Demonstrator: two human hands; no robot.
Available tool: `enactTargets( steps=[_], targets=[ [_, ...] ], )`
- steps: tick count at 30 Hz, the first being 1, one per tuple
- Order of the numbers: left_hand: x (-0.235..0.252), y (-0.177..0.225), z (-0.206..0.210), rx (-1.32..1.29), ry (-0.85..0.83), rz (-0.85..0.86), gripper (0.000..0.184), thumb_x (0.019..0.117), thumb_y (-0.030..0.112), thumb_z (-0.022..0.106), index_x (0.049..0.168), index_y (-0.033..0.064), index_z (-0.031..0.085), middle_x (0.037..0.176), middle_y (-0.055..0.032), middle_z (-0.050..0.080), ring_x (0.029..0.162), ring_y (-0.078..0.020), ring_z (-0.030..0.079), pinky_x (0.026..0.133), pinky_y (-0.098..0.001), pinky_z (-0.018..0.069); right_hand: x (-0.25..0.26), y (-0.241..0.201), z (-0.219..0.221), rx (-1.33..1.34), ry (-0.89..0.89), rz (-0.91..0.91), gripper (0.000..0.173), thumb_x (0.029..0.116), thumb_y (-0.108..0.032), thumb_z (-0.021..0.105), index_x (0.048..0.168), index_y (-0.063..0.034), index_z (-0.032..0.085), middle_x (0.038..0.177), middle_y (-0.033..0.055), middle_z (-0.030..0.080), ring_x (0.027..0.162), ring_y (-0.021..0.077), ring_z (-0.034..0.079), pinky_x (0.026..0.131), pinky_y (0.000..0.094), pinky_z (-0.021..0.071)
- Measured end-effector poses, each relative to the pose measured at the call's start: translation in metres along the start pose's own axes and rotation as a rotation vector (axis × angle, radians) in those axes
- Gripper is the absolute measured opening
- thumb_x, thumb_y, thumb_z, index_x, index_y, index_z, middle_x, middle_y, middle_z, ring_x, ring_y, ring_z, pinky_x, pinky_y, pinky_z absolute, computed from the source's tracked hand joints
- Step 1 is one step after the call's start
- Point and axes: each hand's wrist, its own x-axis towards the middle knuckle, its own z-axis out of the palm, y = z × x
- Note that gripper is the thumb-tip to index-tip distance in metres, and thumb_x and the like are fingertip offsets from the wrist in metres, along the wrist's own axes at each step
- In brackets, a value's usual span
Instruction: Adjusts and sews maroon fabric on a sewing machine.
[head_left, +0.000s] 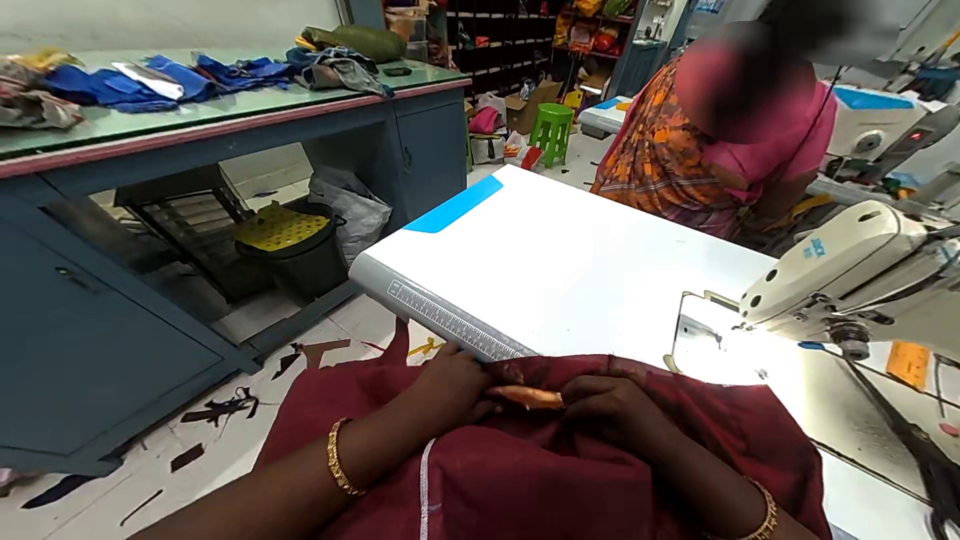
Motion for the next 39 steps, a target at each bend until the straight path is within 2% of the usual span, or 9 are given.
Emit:
enactTargets(
  steps=[4, 8, 11, 16, 22, 27, 31, 34, 39],
  targets=[
    [-0.032, 0.010, 0.016, -0.061, 0.060, -0.305, 0.031, 0.1029, 0.025, 0.057, 0.112, -0.0004, 0.071, 0.115, -0.0208, 0.069, 0.113, -0.0405, 0.064, 0.098, -0.0588, 0.0478, -0.002, 0.000, 0.000, 0.004, 0.021, -0.003, 0.015, 0.0815, 0.004, 0.067, 0.080, -0.0067, 0.077, 0.094, 0.0036, 0.075, 0.093, 0.0105, 0.071, 0.086, 0.0243, 0.0580],
    [-0.047, 0.024, 0.064, 0.156, 0.659, -0.153, 0.008, 0.0785, 0.004, 0.076, 0.086, 0.0053, 0.075, 0.089, -0.0137, 0.072, 0.088, -0.0359, 0.072, 0.072, -0.0538, 0.0550, -0.002, -0.001, -0.002, 0.032, 0.031, 0.033, 0.012, 0.0798, 0.003, 0.068, 0.075, -0.0064, 0.074, 0.092, 0.0027, 0.074, 0.090, 0.0070, 0.070, 0.083, 0.0197, 0.0570],
    [-0.043, 0.015, 0.069, 0.038, 0.690, 0.035, 0.011, 0.0809, -0.002, 0.072, 0.089, 0.0046, 0.073, 0.112, -0.0128, 0.074, 0.111, -0.0331, 0.070, 0.090, -0.0535, 0.0579, -0.001, -0.003, -0.003, 0.045, 0.055, 0.067, 0.013, 0.0802, 0.001, 0.066, 0.069, -0.0055, 0.068, 0.086, 0.0024, 0.071, 0.085, 0.0052, 0.067, 0.079, 0.0170, 0.0557],
    [-0.028, 0.016, 0.060, -0.004, 0.714, 0.121, 0.010, 0.0804, 0.004, 0.062, 0.090, 0.0032, 0.065, 0.072, -0.0093, 0.066, 0.067, -0.0273, 0.070, 0.063, -0.0438, 0.0579, -0.003, 0.001, -0.005, 0.189, 0.134, 0.099, 0.015, 0.0833, -0.005, 0.063, 0.069, -0.0062, 0.061, 0.079, 0.0011, 0.063, 0.079, 0.0026, 0.062, 0.072, 0.0144, 0.0525],
    [-0.010, 0.022, 0.054, -0.161, 0.658, 0.176, 0.020, 0.0905, 0.006, 0.060, 0.106, 0.0027, 0.074, 0.092, -0.0156, 0.070, 0.075, -0.0316, 0.072, 0.064, -0.0486, 0.0596, -0.005, 0.000, -0.009, 0.373, 0.266, 0.270, 0.008, 0.0859, -0.008, 0.060, 0.085, -0.0146, 0.063, 0.082, -0.0073, 0.062, 0.077, -0.0022, 0.061, 0.070, 0.0152, 0.0539],
    [0.007, 0.024, 0.047, -0.240, 0.592, 0.122, 0.009, 0.0916, 0.005, 0.067, 0.094, 0.0034, 0.076, 0.146, -0.0156, 0.058, 0.097, -0.0326, 0.074, 0.074, -0.0518, 0.0614, -0.004, 0.000, -0.011, 0.403, 0.343, 0.352, 0.014, 0.0801, -0.003, 0.057, 0.082, -0.0142, 0.066, 0.078, -0.0077, 0.060, 0.072, -0.0019, 0.058, 0.064, 0.0134, 0.0500],
    [0.013, 0.025, 0.048, -0.250, 0.590, 0.100, 0.009, 0.0919, 0.004, 0.067, 0.092, -0.0013, 0.075, 0.133, -0.0148, 0.066, 0.102, -0.0301, 0.073, 0.082, -0.0498, 0.0612, -0.001, -0.003, -0.008, 0.284, 0.400, 0.430, 0.016, 0.0782, -0.004, 0.057, 0.086, -0.0116, 0.070, 0.078, -0.0081, 0.059, 0.068, -0.0036, 0.056, 0.060, 0.0121, 0.0484],
    [0.017, 0.023, 0.055, -0.237, 0.706, 0.113, 0.006, 0.0876, 0.001, 0.070, 0.090, -0.0008, 0.075, 0.111, -0.0135, 0.072, 0.093, -0.0267, 0.073, 0.079, -0.0447, 0.0621, 0.001, -0.004, -0.005, 0.155, 0.371, 0.463, 0.011, 0.0846, -0.017, 0.068, 0.088, -0.0101, 0.076, 0.077, -0.0080, 0.060, 0.069, -0.0048, 0.057, 0.062, 0.0112, 0.0496],
    [0.018, 0.023, 0.070, -0.187, 0.865, 0.131, 0.004, 0.0820, 0.004, 0.074, 0.083, -0.0006, 0.074, 0.100, -0.0139, 0.071, 0.088, -0.0252, 0.073, 0.075, -0.0397, 0.0624, 0.001, -0.003, -0.005, -0.029, 0.294, 0.505, 0.012, 0.0854, -0.022, 0.073, 0.083, -0.0102, 0.077, 0.084, -0.0044, 0.059, 0.070, -0.0029, 0.055, 0.061, 0.0130, 0.0489]
  ],
)
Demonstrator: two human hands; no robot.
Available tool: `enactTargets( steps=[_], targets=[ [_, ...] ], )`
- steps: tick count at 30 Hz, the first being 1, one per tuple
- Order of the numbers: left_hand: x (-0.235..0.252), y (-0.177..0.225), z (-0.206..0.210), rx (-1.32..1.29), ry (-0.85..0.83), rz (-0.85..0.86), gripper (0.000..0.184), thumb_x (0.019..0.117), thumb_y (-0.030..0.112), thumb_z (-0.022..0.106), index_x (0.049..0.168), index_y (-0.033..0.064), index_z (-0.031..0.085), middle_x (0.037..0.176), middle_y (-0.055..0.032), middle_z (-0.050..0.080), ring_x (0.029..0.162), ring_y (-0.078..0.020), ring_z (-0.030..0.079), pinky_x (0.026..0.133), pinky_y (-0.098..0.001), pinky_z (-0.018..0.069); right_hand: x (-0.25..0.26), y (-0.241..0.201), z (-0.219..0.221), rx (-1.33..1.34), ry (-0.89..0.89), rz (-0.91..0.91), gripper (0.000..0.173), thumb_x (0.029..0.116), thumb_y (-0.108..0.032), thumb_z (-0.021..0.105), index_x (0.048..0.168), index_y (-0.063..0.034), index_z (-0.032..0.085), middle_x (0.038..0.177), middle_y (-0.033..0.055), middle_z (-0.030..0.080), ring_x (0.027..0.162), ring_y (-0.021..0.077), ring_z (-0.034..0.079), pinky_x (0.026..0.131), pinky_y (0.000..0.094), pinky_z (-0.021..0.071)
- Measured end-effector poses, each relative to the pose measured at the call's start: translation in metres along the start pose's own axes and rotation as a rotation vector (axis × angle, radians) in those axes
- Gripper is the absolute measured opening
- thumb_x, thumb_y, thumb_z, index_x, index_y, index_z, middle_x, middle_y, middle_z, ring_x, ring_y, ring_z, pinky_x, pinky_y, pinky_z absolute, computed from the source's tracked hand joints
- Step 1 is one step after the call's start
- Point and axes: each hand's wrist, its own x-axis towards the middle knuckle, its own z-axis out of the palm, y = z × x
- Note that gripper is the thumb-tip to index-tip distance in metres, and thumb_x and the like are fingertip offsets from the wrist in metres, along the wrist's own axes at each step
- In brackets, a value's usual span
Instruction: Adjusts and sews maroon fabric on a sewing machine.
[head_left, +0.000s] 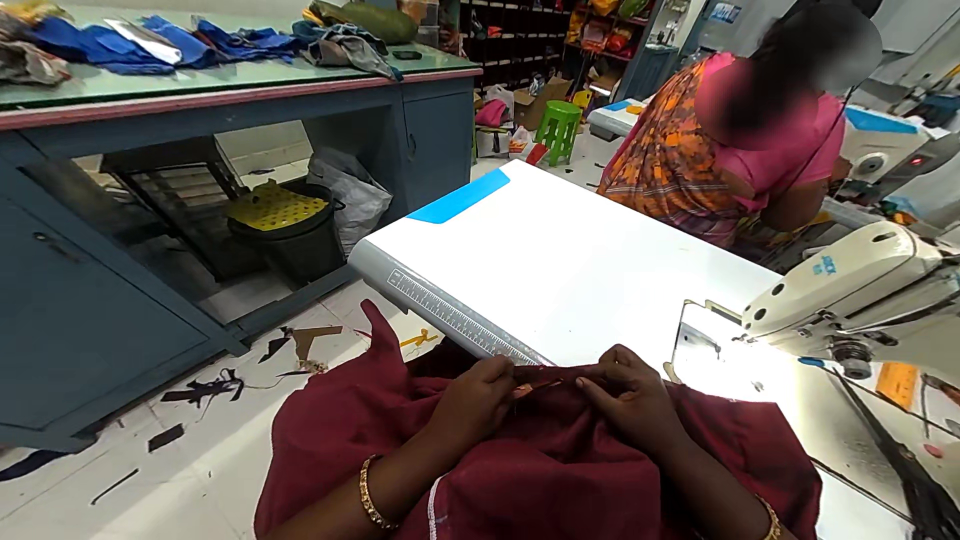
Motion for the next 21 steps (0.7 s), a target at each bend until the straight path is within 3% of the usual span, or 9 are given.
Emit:
enactTargets(
  steps=[3, 5, 8, 11, 15, 17, 21],
  targets=[
    [-0.003, 0.002, 0.004, 0.008, 0.001, -0.029, 0.006, 0.0803, 0.004, 0.075, 0.079, -0.0010, 0.073, 0.102, -0.0154, 0.071, 0.080, -0.0257, 0.073, 0.068, -0.0417, 0.0625, 0.001, -0.002, -0.001, -0.059, -0.061, -0.015, 0.013, 0.0866, -0.020, 0.072, 0.084, -0.0075, 0.077, 0.113, 0.0043, 0.068, 0.079, 0.0029, 0.065, 0.069, 0.0218, 0.0574],
    [-0.004, 0.005, 0.004, 0.016, -0.037, -0.085, 0.009, 0.0807, 0.005, 0.077, 0.077, -0.0017, 0.072, 0.106, -0.0175, 0.071, 0.075, -0.0272, 0.073, 0.064, -0.0444, 0.0622, 0.003, -0.002, -0.002, -0.072, -0.106, -0.023, 0.015, 0.0886, -0.019, 0.070, 0.084, -0.0054, 0.075, 0.120, 0.0065, 0.071, 0.084, 0.0062, 0.069, 0.073, 0.0254, 0.0584],
    [-0.004, 0.011, -0.002, 0.023, -0.127, -0.203, 0.014, 0.0826, 0.007, 0.077, 0.076, -0.0038, 0.071, 0.106, -0.0204, 0.069, 0.072, -0.0298, 0.072, 0.063, -0.0468, 0.0612, 0.004, -0.001, -0.002, -0.066, -0.119, -0.051, 0.013, 0.0897, -0.018, 0.068, 0.084, -0.0064, 0.073, 0.108, 0.0035, 0.074, 0.086, 0.0059, 0.069, 0.075, 0.0243, 0.0587],
    [0.001, 0.017, -0.015, 0.026, -0.313, -0.321, 0.018, 0.0878, 0.011, 0.073, 0.081, -0.0063, 0.072, 0.110, -0.0221, 0.069, 0.082, -0.0338, 0.072, 0.073, -0.0492, 0.0607, 0.003, 0.001, -0.001, -0.058, -0.094, -0.096, 0.012, 0.0885, -0.017, 0.070, 0.085, -0.0069, 0.076, 0.098, 0.0018, 0.072, 0.082, 0.0035, 0.067, 0.073, 0.0202, 0.0576],
    [0.012, 0.013, -0.032, -0.016, -0.568, -0.404, 0.025, 0.0976, 0.018, 0.065, 0.092, -0.0053, 0.073, 0.118, -0.0190, 0.066, 0.100, -0.0323, 0.069, 0.090, -0.0484, 0.0564, -0.001, 0.003, -0.001, 0.000, -0.066, -0.130, 0.010, 0.0871, -0.014, 0.072, 0.087, -0.0058, 0.078, 0.098, 0.0009, 0.071, 0.080, -0.0007, 0.066, 0.072, 0.0155, 0.0567],
    [0.010, 0.010, -0.037, -0.061, -0.520, -0.354, 0.026, 0.1000, 0.018, 0.063, 0.091, -0.0035, 0.073, 0.116, -0.0163, 0.066, 0.097, -0.0288, 0.069, 0.088, -0.0466, 0.0571, -0.003, 0.003, -0.001, 0.025, -0.041, -0.149, 0.009, 0.0848, -0.014, 0.074, 0.083, -0.0060, 0.077, 0.096, -0.0002, 0.071, 0.081, -0.0023, 0.065, 0.072, 0.0139, 0.0562],
    [-0.006, 0.005, -0.033, -0.026, -0.150, -0.161, 0.008, 0.0867, 0.005, 0.069, 0.082, 0.0007, 0.074, 0.103, -0.0115, 0.071, 0.087, -0.0230, 0.072, 0.076, -0.0418, 0.0615, -0.005, -0.002, -0.004, 0.093, -0.001, -0.162, 0.007, 0.0813, -0.012, 0.076, 0.079, -0.0055, 0.075, 0.093, -0.0011, 0.070, 0.083, -0.0034, 0.065, 0.073, 0.0119, 0.0556]
  ],
)
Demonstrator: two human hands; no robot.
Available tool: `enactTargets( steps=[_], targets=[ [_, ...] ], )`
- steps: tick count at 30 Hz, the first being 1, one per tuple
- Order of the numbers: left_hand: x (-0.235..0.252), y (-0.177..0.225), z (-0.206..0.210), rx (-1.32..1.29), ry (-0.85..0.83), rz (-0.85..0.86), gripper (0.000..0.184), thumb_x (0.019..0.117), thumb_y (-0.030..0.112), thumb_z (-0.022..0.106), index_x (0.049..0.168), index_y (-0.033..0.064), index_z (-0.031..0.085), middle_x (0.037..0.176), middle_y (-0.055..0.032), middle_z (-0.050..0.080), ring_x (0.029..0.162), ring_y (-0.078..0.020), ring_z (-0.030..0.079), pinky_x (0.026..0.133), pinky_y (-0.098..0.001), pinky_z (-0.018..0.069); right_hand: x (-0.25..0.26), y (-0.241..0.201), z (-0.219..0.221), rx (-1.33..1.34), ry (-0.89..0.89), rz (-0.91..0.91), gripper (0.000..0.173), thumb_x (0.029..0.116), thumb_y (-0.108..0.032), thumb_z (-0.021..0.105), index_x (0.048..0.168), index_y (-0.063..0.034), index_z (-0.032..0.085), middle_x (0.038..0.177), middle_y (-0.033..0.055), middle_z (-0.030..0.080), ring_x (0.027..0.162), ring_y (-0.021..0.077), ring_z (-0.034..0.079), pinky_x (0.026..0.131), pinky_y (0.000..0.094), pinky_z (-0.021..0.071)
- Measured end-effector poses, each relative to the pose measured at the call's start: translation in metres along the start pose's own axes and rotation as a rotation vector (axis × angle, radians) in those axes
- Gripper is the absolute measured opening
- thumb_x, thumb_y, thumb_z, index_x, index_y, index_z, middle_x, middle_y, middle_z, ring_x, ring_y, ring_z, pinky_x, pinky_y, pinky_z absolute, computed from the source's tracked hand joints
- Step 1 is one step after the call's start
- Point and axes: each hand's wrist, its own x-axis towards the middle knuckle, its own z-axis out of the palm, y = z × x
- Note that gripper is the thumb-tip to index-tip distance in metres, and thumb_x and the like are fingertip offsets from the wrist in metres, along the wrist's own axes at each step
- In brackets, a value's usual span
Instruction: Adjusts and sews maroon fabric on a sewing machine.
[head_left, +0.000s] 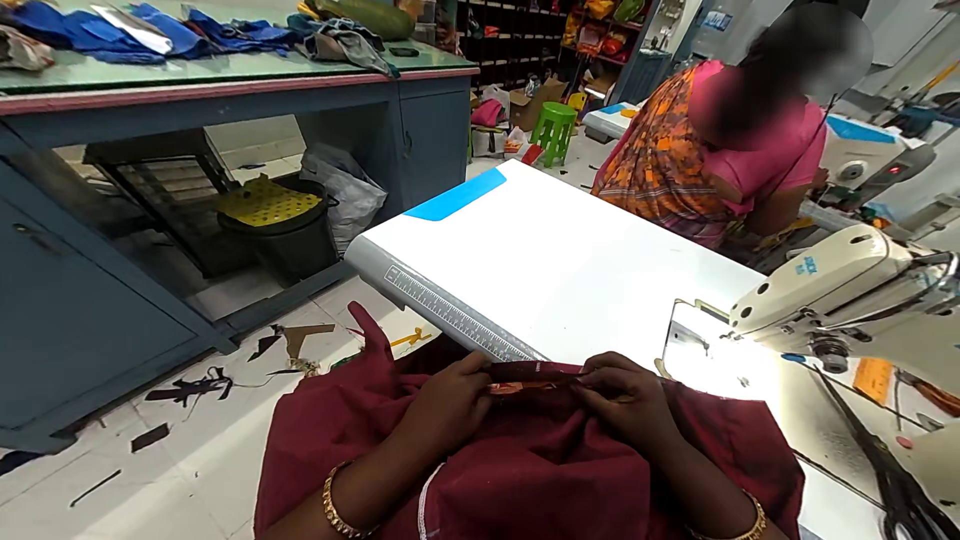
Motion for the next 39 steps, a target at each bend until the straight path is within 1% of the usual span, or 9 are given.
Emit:
enactTargets(
  steps=[4, 8, 13, 17, 21, 24, 30, 37, 39],
  targets=[
    [-0.011, 0.005, -0.011, 0.085, 0.147, 0.074, 0.009, 0.0849, 0.007, 0.068, 0.082, 0.0015, 0.075, 0.103, -0.0122, 0.073, 0.083, -0.0218, 0.074, 0.071, -0.0373, 0.0622, 0.000, -0.022, -0.007, -0.098, 0.012, -0.021, 0.009, 0.0844, -0.015, 0.073, 0.082, -0.0075, 0.078, 0.097, -0.0019, 0.072, 0.086, -0.0037, 0.066, 0.076, 0.0122, 0.0558],
    [-0.026, 0.012, -0.034, 0.178, 0.265, 0.168, 0.022, 0.0940, 0.014, 0.059, 0.086, 0.0041, 0.076, 0.104, -0.0095, 0.073, 0.088, -0.0173, 0.073, 0.077, -0.0289, 0.0606, -0.006, -0.046, -0.018, -0.226, -0.014, -0.090, 0.019, 0.0945, -0.021, 0.065, 0.090, -0.0105, 0.080, 0.103, -0.0012, 0.074, 0.098, 0.0013, 0.068, 0.085, 0.0176, 0.0563],
    [-0.035, 0.021, -0.054, 0.156, 0.266, 0.208, 0.027, 0.1005, 0.022, 0.056, 0.088, 0.0068, 0.075, 0.106, -0.0078, 0.073, 0.093, -0.0128, 0.071, 0.081, -0.0237, 0.0581, -0.015, -0.071, -0.020, -0.147, 0.050, -0.016, 0.014, 0.0865, -0.015, 0.068, 0.078, -0.0092, 0.077, 0.098, -0.0026, 0.074, 0.091, -0.0035, 0.067, 0.078, 0.0129, 0.0563],
    [-0.033, 0.027, -0.069, 0.111, 0.289, 0.194, 0.025, 0.0972, 0.023, 0.061, 0.085, 0.0081, 0.077, 0.100, -0.0038, 0.071, 0.091, -0.0078, 0.068, 0.080, -0.0197, 0.0560, -0.013, -0.087, -0.023, -0.141, 0.094, -0.045, 0.009, 0.0815, -0.012, 0.070, 0.074, -0.0079, 0.074, 0.096, -0.0026, 0.073, 0.093, -0.0042, 0.067, 0.082, 0.0110, 0.0550],
    [-0.035, 0.033, -0.076, 0.088, 0.364, 0.203, 0.021, 0.0928, 0.021, 0.066, 0.078, 0.0074, 0.074, 0.094, -0.0030, 0.070, 0.086, -0.0043, 0.065, 0.077, -0.0152, 0.0532, -0.014, -0.097, -0.023, -0.160, 0.156, -0.100, 0.010, 0.0809, -0.011, 0.072, 0.072, -0.0079, 0.070, 0.095, -0.0014, 0.073, 0.095, -0.0028, 0.067, 0.084, 0.0109, 0.0542],
    [-0.040, 0.036, -0.080, 0.102, 0.402, 0.204, 0.021, 0.0905, 0.019, 0.066, 0.073, 0.0076, 0.069, 0.092, -0.0036, 0.068, 0.085, -0.0046, 0.064, 0.077, -0.0141, 0.0518, -0.017, -0.105, -0.024, -0.200, 0.171, -0.110, 0.009, 0.0815, -0.012, 0.071, 0.074, -0.0079, 0.072, 0.096, 0.0000, 0.073, 0.097, -0.0016, 0.067, 0.086, 0.0112, 0.0532],
    [-0.050, 0.038, -0.088, 0.109, 0.422, 0.203, 0.022, 0.0887, 0.019, 0.066, 0.070, 0.0074, 0.067, 0.089, -0.0040, 0.068, 0.082, -0.0036, 0.063, 0.074, -0.0129, 0.0507, -0.026, -0.118, -0.028, -0.242, 0.144, -0.123, 0.016, 0.0930, -0.016, 0.065, 0.087, -0.0093, 0.078, 0.104, 0.0011, 0.073, 0.100, -0.0011, 0.066, 0.086, 0.0121, 0.0535],
    [-0.052, 0.040, -0.094, 0.077, 0.332, 0.151, 0.021, 0.0860, 0.025, 0.069, 0.071, 0.0105, 0.065, 0.086, 0.0018, 0.065, 0.072, 0.0008, 0.059, 0.064, -0.0119, 0.0487, -0.030, -0.122, -0.029, -0.171, 0.210, -0.063, 0.013, 0.0841, -0.015, 0.071, 0.073, -0.0089, 0.073, 0.096, -0.0021, 0.075, 0.090, -0.0032, 0.067, 0.079, 0.0112, 0.0548],
    [-0.050, 0.040, -0.094, 0.051, 0.306, 0.114, 0.021, 0.0870, 0.030, 0.070, 0.077, 0.0128, 0.064, 0.083, 0.0052, 0.062, 0.070, 0.0019, 0.057, 0.062, -0.0121, 0.0481, -0.028, -0.123, -0.029, -0.151, 0.220, -0.050, 0.012, 0.0823, -0.015, 0.072, 0.071, -0.0091, 0.072, 0.094, -0.0029, 0.074, 0.085, -0.0045, 0.067, 0.075, 0.0105, 0.0556]
  ],
)
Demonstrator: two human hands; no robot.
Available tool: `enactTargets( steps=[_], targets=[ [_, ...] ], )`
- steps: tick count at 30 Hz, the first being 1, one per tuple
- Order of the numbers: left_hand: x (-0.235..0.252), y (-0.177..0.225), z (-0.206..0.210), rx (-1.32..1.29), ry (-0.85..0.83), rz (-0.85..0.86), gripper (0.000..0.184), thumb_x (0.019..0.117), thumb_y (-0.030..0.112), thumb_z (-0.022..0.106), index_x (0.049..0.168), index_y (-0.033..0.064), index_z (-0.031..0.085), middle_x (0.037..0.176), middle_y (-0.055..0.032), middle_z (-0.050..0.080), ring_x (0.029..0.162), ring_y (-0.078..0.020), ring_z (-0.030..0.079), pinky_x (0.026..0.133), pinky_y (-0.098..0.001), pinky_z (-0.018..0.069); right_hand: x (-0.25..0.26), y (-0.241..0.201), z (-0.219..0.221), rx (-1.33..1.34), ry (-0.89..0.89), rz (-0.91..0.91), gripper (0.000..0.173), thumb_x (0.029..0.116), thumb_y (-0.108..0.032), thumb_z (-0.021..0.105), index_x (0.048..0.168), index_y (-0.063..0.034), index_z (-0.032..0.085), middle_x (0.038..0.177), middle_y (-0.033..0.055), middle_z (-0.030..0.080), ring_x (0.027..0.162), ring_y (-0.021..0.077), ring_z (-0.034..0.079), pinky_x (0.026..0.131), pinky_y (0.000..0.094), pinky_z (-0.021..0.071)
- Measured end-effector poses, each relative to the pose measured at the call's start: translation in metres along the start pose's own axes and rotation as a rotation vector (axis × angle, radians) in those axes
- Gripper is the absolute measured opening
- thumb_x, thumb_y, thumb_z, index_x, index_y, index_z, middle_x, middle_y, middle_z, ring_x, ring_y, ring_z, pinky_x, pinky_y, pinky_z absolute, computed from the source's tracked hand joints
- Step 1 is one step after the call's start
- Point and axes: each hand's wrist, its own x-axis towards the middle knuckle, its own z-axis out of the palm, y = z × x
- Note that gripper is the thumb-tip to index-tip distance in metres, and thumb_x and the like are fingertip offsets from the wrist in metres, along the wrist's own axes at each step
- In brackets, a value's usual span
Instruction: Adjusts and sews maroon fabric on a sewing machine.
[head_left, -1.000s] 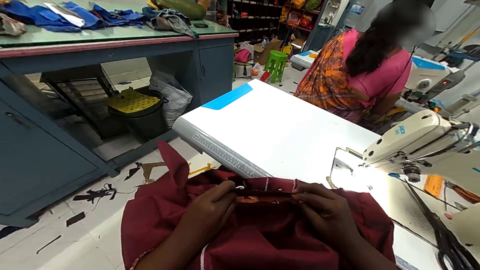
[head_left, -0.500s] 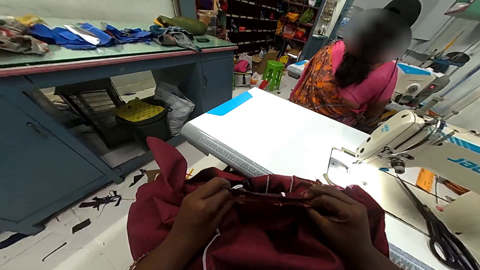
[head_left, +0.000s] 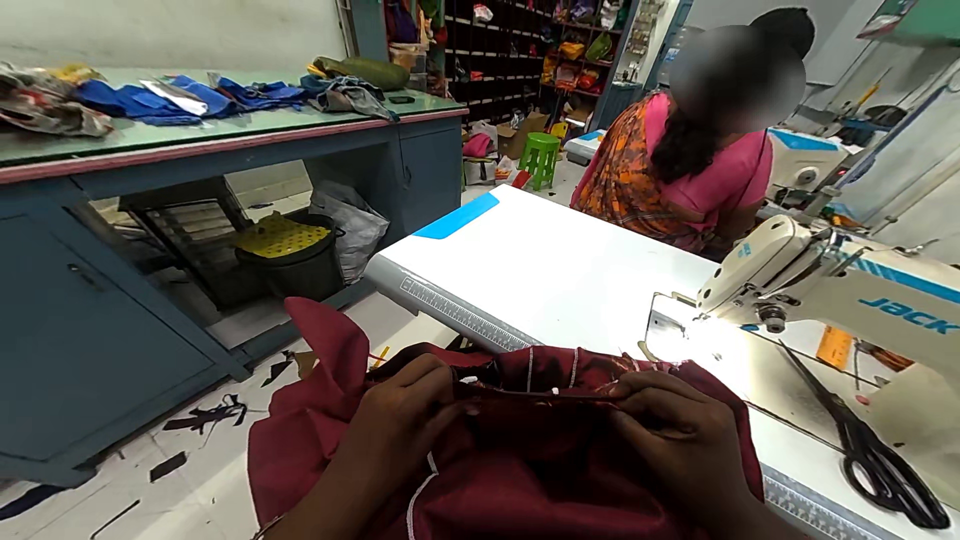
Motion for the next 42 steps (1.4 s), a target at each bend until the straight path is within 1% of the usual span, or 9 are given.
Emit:
enactTargets(
  steps=[4, 9, 16, 22, 26, 28, 33, 37, 42],
  targets=[
    [0.003, -0.002, 0.000, -0.016, -0.090, -0.017, 0.026, 0.0927, 0.036, 0.066, 0.107, 0.0179, 0.077, 0.090, 0.0073, 0.067, 0.076, -0.0010, 0.064, 0.068, -0.0185, 0.0554, 0.002, 0.002, 0.002, -0.007, -0.002, 0.004, 0.015, 0.0815, -0.015, 0.071, 0.068, -0.0085, 0.069, 0.091, -0.0022, 0.074, 0.079, -0.0060, 0.065, 0.070, 0.0093, 0.0537],
    [0.003, -0.009, 0.004, -0.054, -0.116, -0.005, 0.021, 0.0914, 0.033, 0.068, 0.091, 0.0168, 0.081, 0.087, 0.0078, 0.066, 0.078, 0.0037, 0.063, 0.070, -0.0114, 0.0531, 0.002, 0.008, 0.005, -0.001, -0.016, 0.010, 0.015, 0.0830, -0.014, 0.071, 0.069, -0.0091, 0.069, 0.092, -0.0030, 0.073, 0.083, -0.0052, 0.066, 0.071, 0.0097, 0.0544],
    [0.002, -0.011, 0.008, -0.051, -0.158, -0.028, 0.021, 0.0923, 0.032, 0.067, 0.087, 0.0161, 0.079, 0.089, 0.0071, 0.065, 0.081, 0.0027, 0.062, 0.072, -0.0126, 0.0530, 0.002, 0.010, 0.008, -0.006, -0.009, 0.007, 0.014, 0.0820, -0.013, 0.070, 0.069, -0.0089, 0.068, 0.091, -0.0024, 0.073, 0.083, -0.0046, 0.066, 0.072, 0.0101, 0.0544],
    [0.004, -0.023, 0.011, -0.138, -0.246, -0.032, 0.024, 0.0969, 0.031, 0.063, 0.090, 0.0117, 0.075, 0.118, 0.0013, 0.070, 0.121, -0.0097, 0.062, 0.103, -0.0286, 0.0512, 0.003, 0.013, 0.009, -0.026, -0.049, 0.055, 0.008, 0.0833, -0.016, 0.069, 0.076, -0.0126, 0.067, 0.082, -0.0061, 0.069, 0.072, -0.0047, 0.062, 0.065, 0.0122, 0.0520],
    [-0.001, -0.023, 0.016, -0.136, -0.291, -0.108, 0.029, 0.1035, 0.026, 0.053, 0.107, 0.0059, 0.074, 0.106, -0.0039, 0.074, 0.102, -0.0121, 0.070, 0.092, -0.0314, 0.0561, 0.004, 0.014, 0.010, -0.213, -0.074, 0.025, 0.014, 0.0872, -0.021, 0.067, 0.098, -0.0129, 0.071, 0.086, -0.0061, 0.069, 0.078, 0.0048, 0.062, 0.074, 0.0249, 0.0528],
    [-0.002, -0.019, 0.018, -0.099, -0.280, -0.125, 0.029, 0.1041, 0.024, 0.050, 0.101, 0.0060, 0.072, 0.093, -0.0036, 0.070, 0.087, -0.0123, 0.069, 0.081, -0.0316, 0.0573, 0.007, 0.018, 0.009, -0.316, -0.101, -0.061, 0.029, 0.0915, -0.023, 0.063, 0.114, -0.0104, 0.076, 0.097, -0.0027, 0.074, 0.089, 0.0144, 0.064, 0.083, 0.0345, 0.0520],
    [0.008, -0.014, 0.019, -0.096, -0.346, -0.195, 0.024, 0.1053, 0.019, 0.051, 0.096, 0.0035, 0.067, 0.080, -0.0068, 0.062, 0.073, -0.0188, 0.062, 0.068, -0.0396, 0.0541, 0.015, 0.024, 0.006, -0.316, -0.239, -0.120, 0.020, 0.0941, -0.020, 0.060, 0.093, -0.0123, 0.078, 0.092, 0.0013, 0.071, 0.100, 0.0184, 0.069, 0.106, 0.0472, 0.0494],
    [0.024, -0.014, 0.018, -0.091, -0.390, -0.197, 0.022, 0.1057, 0.016, 0.054, 0.098, 0.0018, 0.068, 0.082, -0.0091, 0.064, 0.076, -0.0219, 0.065, 0.071, -0.0434, 0.0556, 0.023, 0.024, -0.003, -0.274, -0.402, 0.027, 0.015, 0.0952, -0.016, 0.064, 0.097, -0.0071, 0.076, 0.089, 0.0048, 0.064, 0.075, 0.0182, 0.065, 0.064, 0.0404, 0.0568],
    [0.042, -0.015, 0.016, -0.045, -0.399, -0.140, 0.019, 0.1045, 0.014, 0.057, 0.096, 0.0012, 0.067, 0.080, -0.0089, 0.063, 0.072, -0.0214, 0.063, 0.068, -0.0426, 0.0550, 0.030, 0.021, -0.010, -0.285, -0.490, 0.069, 0.013, 0.0967, -0.014, 0.066, 0.099, -0.0046, 0.076, 0.092, 0.0088, 0.068, 0.081, 0.0233, 0.068, 0.071, 0.0456, 0.0581]
  ],
)
